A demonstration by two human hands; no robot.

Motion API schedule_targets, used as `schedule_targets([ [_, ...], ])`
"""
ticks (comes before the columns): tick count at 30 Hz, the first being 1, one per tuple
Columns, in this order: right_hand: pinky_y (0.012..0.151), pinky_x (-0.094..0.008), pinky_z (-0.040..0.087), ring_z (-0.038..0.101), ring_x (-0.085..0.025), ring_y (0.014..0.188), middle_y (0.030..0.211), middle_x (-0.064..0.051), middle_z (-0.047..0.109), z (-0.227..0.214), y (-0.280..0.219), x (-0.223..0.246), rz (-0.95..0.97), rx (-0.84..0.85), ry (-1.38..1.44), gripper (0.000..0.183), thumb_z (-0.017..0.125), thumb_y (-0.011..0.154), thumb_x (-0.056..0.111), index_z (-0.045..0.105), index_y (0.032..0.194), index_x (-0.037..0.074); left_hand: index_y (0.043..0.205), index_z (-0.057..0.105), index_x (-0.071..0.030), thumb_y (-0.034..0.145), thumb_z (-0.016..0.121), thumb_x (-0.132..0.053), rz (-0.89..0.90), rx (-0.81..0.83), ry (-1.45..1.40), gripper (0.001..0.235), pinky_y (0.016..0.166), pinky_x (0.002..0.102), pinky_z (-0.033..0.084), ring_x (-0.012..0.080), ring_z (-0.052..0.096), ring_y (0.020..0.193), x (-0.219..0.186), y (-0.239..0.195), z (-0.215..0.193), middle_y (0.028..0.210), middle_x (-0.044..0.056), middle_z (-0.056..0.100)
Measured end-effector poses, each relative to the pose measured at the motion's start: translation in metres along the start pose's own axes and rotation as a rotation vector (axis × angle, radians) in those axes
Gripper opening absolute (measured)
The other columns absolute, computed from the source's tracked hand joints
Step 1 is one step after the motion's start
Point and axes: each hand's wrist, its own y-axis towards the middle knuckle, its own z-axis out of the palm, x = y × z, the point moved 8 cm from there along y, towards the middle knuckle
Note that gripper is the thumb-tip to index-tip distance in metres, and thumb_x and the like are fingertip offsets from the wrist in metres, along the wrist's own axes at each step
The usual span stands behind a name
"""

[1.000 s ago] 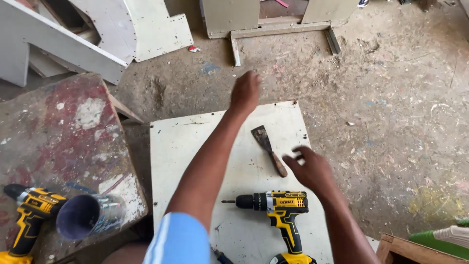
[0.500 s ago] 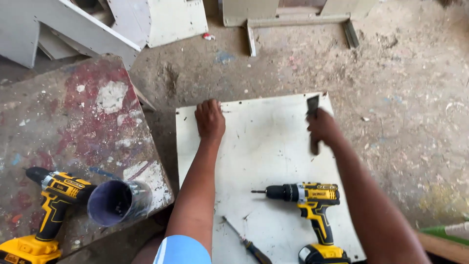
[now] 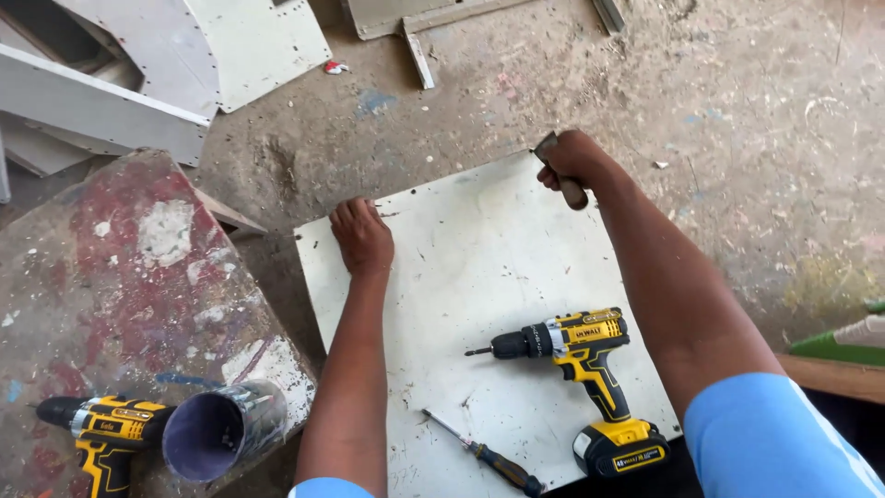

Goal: Using a power drill to drive screws into a wooden panel and a scraper to clean the edges.

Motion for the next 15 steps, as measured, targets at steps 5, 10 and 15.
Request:
schedule_targets([
  [5, 0.061, -0.042, 0.062, 0.074, -0.026, 0.062, 0.077, -0.023, 0.073, 0.006, 0.019, -0.014, 0.133, 0.048, -0.099, 0.031, 0.057, 0.090, 0.017, 0.069, 0.099, -0.011, 0.101, 0.049, -0.010, 0.114, 0.029, -0.024, 0.017, -0.012, -0.040, 0.028, 0.086, 0.041, 0.044, 0.0256, 0.053, 0.093, 0.001, 0.023, 0.023, 0.095, 0.006, 0.048],
  [10, 0.091, -0.053, 0.053, 0.070, -0.045, 0.106, 0.106, -0.029, 0.073, 0.012, 0.038, -0.012, 0.137, 0.142, -0.544, 0.043, 0.060, 0.095, 0.026, 0.071, 0.114, -0.011, 0.098, 0.050, -0.012, 0.114, 0.028, -0.027, 0.100, 0.043, 0.077, 0.031, 0.084, 0.042, 0.043, 0.0249, 0.055, 0.092, -0.020, 0.035, 0.030, 0.093, 0.004, 0.048],
  [15, 0.050, -0.043, 0.055, 0.064, -0.025, 0.049, 0.065, -0.016, 0.067, 0.015, 0.102, -0.038, 0.137, 0.235, -0.583, 0.032, 0.053, 0.091, 0.019, 0.072, 0.082, -0.004, 0.100, 0.055, -0.011, 0.113, 0.031, -0.025, 0.118, 0.194, 0.119, 0.031, 0.090, 0.045, 0.041, 0.0273, 0.057, 0.096, -0.023, 0.039, 0.038, 0.095, 0.007, 0.053],
])
